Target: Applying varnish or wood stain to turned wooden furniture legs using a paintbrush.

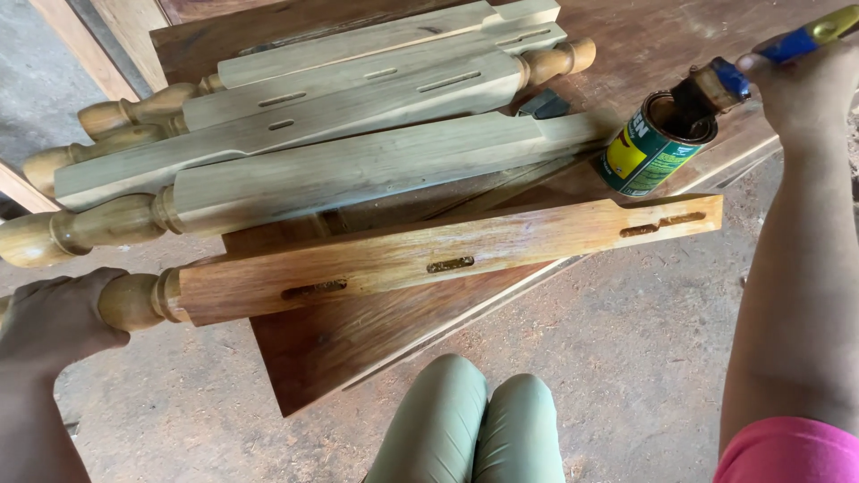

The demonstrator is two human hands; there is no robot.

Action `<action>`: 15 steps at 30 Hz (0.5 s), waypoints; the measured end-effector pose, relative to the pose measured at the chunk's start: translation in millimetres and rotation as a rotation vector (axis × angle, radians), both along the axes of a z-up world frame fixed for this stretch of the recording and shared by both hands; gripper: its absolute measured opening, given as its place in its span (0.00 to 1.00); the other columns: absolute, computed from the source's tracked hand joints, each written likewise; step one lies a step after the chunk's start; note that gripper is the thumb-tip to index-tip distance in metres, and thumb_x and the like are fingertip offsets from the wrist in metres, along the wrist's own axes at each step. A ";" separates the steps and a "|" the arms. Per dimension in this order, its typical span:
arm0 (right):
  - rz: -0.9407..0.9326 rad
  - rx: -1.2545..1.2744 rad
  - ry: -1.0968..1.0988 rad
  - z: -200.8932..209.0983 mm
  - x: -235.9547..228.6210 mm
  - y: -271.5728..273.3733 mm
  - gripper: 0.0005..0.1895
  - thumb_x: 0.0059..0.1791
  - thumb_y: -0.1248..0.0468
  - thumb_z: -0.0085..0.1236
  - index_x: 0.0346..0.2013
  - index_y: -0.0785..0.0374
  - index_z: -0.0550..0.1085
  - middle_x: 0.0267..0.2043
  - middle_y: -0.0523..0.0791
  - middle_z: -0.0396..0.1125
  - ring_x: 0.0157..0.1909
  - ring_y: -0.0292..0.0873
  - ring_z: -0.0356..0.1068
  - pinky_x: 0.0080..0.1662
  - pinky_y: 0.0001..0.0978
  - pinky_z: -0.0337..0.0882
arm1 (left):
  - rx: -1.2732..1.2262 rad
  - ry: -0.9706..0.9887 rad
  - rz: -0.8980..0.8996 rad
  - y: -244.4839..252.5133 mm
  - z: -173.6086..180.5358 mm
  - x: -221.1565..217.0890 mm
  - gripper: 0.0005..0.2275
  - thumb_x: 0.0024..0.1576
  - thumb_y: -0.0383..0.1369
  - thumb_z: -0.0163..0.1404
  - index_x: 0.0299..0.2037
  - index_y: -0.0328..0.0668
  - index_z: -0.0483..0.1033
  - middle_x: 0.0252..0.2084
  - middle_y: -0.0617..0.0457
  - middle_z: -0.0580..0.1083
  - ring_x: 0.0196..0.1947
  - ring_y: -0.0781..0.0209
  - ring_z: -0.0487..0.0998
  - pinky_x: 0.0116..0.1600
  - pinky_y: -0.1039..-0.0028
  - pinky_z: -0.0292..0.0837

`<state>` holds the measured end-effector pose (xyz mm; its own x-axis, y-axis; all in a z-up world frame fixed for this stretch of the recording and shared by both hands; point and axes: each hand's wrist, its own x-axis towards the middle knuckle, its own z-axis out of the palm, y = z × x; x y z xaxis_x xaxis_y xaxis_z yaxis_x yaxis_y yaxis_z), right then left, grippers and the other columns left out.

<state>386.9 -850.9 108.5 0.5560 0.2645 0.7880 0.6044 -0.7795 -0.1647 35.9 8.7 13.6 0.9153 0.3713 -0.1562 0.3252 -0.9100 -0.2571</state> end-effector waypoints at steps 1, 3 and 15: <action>-0.031 -0.085 -0.038 6.6 -5.3 5.6 0.04 0.54 0.73 0.69 0.40 0.70 0.80 0.40 0.49 0.77 0.43 0.42 0.78 0.44 0.32 0.78 | 0.003 -0.010 -0.005 2.1 -1.7 0.2 0.39 0.34 0.42 0.70 0.62 0.64 0.73 0.44 0.60 0.83 0.49 0.61 0.84 0.65 0.66 0.72; -0.074 -0.134 -0.066 16.2 -15.3 20.7 0.04 0.53 0.72 0.70 0.40 0.68 0.81 0.38 0.48 0.76 0.40 0.41 0.77 0.42 0.31 0.78 | 0.010 -0.006 -0.008 8.9 -7.4 2.0 0.39 0.34 0.43 0.70 0.63 0.63 0.73 0.44 0.59 0.84 0.49 0.61 0.85 0.65 0.66 0.72; -0.458 -0.275 0.177 -8.7 13.6 -8.8 0.16 0.53 0.50 0.73 0.36 0.60 0.82 0.32 0.44 0.76 0.33 0.40 0.75 0.40 0.36 0.76 | 0.026 0.034 0.026 -1.7 1.6 2.7 0.39 0.35 0.42 0.71 0.63 0.62 0.73 0.43 0.60 0.84 0.48 0.63 0.85 0.66 0.66 0.71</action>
<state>400.5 -859.7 99.8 0.7799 0.1473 0.6084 0.1757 -0.9844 0.0130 38.5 7.0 15.1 0.8994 0.3996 -0.1770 0.3396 -0.8940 -0.2922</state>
